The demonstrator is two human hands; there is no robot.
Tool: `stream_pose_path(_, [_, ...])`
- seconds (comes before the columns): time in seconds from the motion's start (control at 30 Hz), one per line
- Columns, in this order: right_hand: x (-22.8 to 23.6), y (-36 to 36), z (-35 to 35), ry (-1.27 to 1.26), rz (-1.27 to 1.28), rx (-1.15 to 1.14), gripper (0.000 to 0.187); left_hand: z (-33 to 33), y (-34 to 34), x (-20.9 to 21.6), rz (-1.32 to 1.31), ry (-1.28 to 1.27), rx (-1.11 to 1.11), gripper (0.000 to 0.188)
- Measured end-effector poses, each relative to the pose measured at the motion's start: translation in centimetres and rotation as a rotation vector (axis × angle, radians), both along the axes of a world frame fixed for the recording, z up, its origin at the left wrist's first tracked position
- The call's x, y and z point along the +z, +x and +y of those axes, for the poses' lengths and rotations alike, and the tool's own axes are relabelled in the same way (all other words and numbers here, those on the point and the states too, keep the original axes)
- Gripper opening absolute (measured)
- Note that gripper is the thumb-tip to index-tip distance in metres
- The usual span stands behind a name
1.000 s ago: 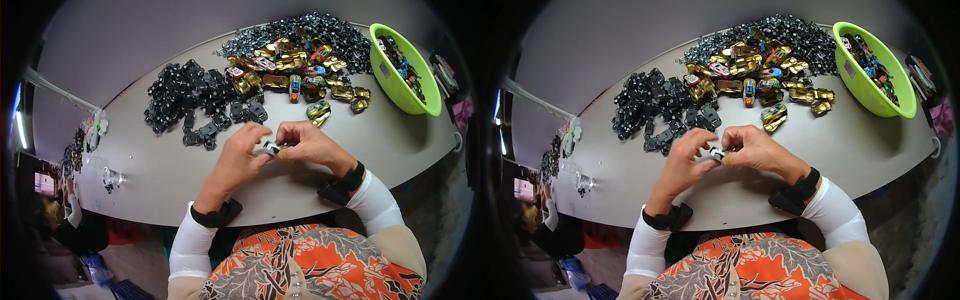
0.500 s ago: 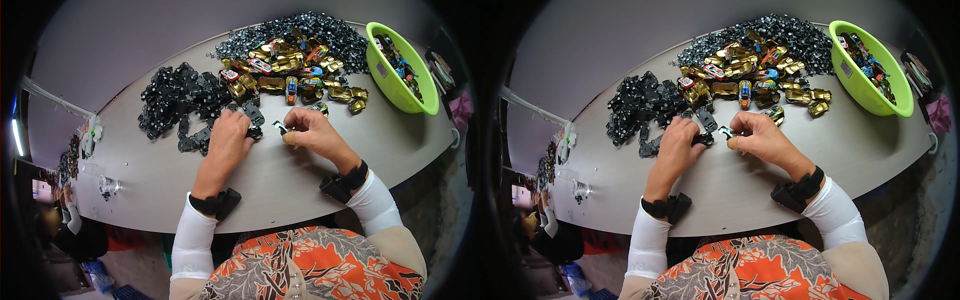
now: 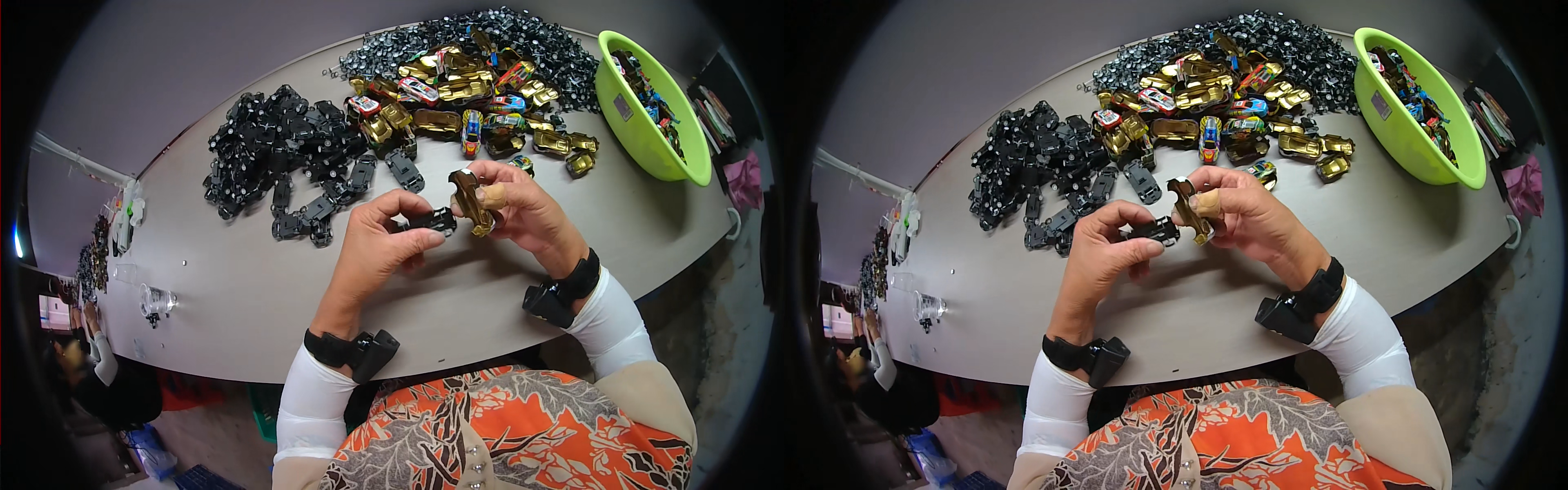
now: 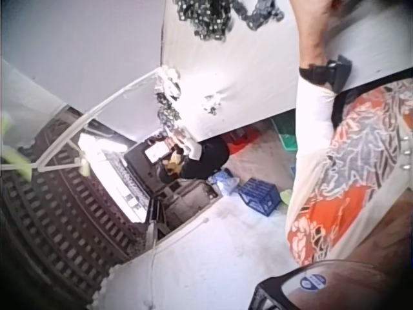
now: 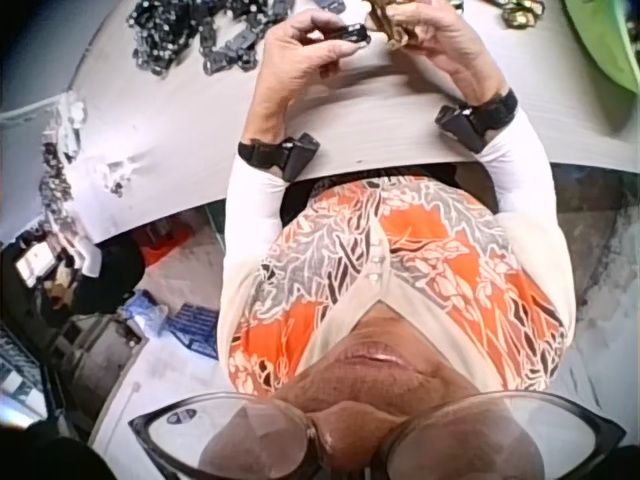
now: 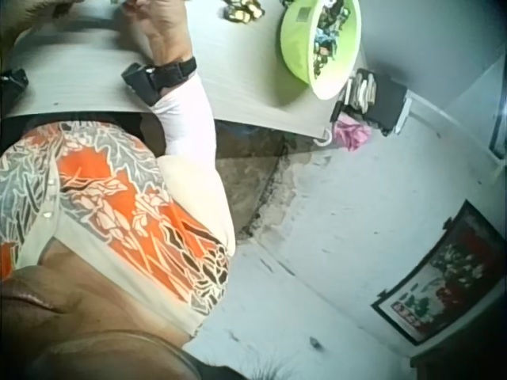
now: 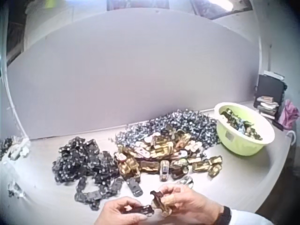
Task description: The person assembles small toy cars by hand at a table. They pick up a black chassis and a gold body, fit the body onto the chassis, and place the completed car on the table. This process is repeated with multiple cars of different colors.
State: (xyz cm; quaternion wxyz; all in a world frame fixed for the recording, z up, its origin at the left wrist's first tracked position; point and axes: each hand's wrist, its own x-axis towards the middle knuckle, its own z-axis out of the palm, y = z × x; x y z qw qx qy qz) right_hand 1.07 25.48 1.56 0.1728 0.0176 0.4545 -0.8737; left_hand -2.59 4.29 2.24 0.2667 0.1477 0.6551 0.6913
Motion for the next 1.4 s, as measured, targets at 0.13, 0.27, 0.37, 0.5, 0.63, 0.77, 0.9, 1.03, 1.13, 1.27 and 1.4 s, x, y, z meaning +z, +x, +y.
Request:
stream_pose_path(0.13, [-0.4,0.2,-0.6,0.09,0.041,0.056,0.024,-0.2,-0.2,-0.4,-0.104,0.159,0.052,0.027])
stream_pose_path(0.27, [-0.1,0.6,-1.3,0.168,0.106,-0.015,0.023,-0.2,-0.5,-0.5,-0.187,0.182,0.045,0.024])
stream_pose_path(0.37, [0.9,0.8,-1.3,0.202,0.126,-0.073,0.025,-0.3,-0.4,-0.5,-0.218,0.142,0.001,0.025])
stream_pose_path(0.5, [0.2,1.1,-2.0,0.326,0.243,-0.133,0.027,0.2,-0.1,-0.6,-0.243,0.162,-0.041,0.027])
stream_pose_path(0.63, [0.9,1.4,-2.6,0.352,0.287,-0.157,0.026,0.4,0.1,-0.7,-0.298,0.334,-0.033,0.033])
stream_pose_path(0.77, [1.4,1.7,-2.8,0.406,0.251,-0.108,0.024,0.5,0.0,-1.3,-0.235,0.419,-0.031,0.036])
stream_pose_path(0.9, [0.7,1.8,-3.1,0.444,0.373,-0.159,0.023,1.0,0.6,-1.2,-0.029,0.325,0.024,0.03])
stream_pose_path(1.03, [0.3,1.8,-3.2,0.501,0.377,-0.185,0.021,0.8,0.4,-1.8,0.026,0.247,0.05,0.026])
stream_pose_path(1.13, [0.1,1.7,-3.4,0.474,0.38,-0.235,0.02,0.8,0.3,-1.9,-0.071,0.256,0.053,0.026])
stream_pose_path(1.27, [0.1,1.8,-3.6,0.547,0.397,-0.247,0.022,1.2,0.8,-1.2,-0.168,0.305,0.059,0.028])
stream_pose_path(1.4, [0.9,2.3,-3.6,0.758,0.458,-0.217,0.023,1.6,1.1,-1.7,-0.077,0.297,0.076,0.031])
